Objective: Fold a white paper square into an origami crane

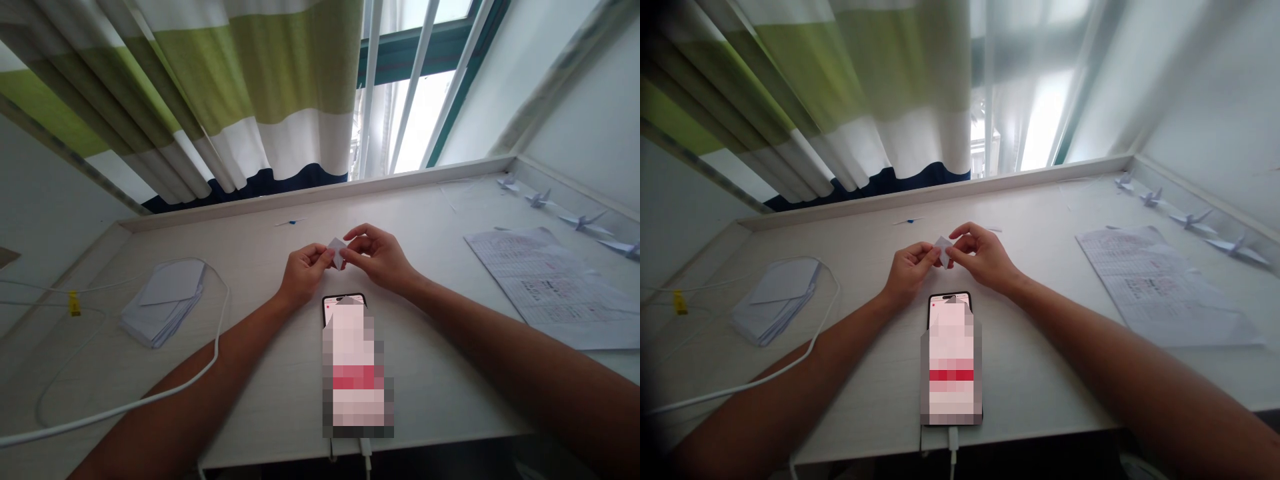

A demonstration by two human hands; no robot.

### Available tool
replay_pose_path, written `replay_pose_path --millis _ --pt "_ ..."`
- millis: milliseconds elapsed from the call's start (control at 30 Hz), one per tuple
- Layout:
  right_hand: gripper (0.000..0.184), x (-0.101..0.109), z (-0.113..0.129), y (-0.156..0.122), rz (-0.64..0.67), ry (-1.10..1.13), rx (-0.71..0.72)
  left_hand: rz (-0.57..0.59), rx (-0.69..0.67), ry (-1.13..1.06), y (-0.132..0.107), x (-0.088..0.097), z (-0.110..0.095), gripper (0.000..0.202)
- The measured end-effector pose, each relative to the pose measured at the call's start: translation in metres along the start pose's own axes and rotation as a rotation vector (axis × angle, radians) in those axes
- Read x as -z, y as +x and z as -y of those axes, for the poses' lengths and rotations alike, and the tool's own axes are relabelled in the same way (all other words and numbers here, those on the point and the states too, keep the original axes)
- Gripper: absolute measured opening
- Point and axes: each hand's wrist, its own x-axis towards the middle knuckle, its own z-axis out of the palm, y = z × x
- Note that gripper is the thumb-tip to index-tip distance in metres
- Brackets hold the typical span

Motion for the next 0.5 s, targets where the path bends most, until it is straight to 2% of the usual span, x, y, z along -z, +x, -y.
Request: replay_pose_path --millis 167,333,500 --pt "0.027 0.001 -0.001 0.0 0.013 -0.057 0.023 -0.001 0.007 -0.018 0.001 0.0 0.004 0.028" --pt "0.029 0.003 -0.007 0.001 0.002 -0.145 0.066 -0.033 -0.015 -0.027 0.0 -0.001 0.004 0.036" --pt "0.032 0.004 -0.014 0.002 0.007 -0.125 0.074 -0.045 -0.059 0.021 0.002 -0.001 0.003 0.034"
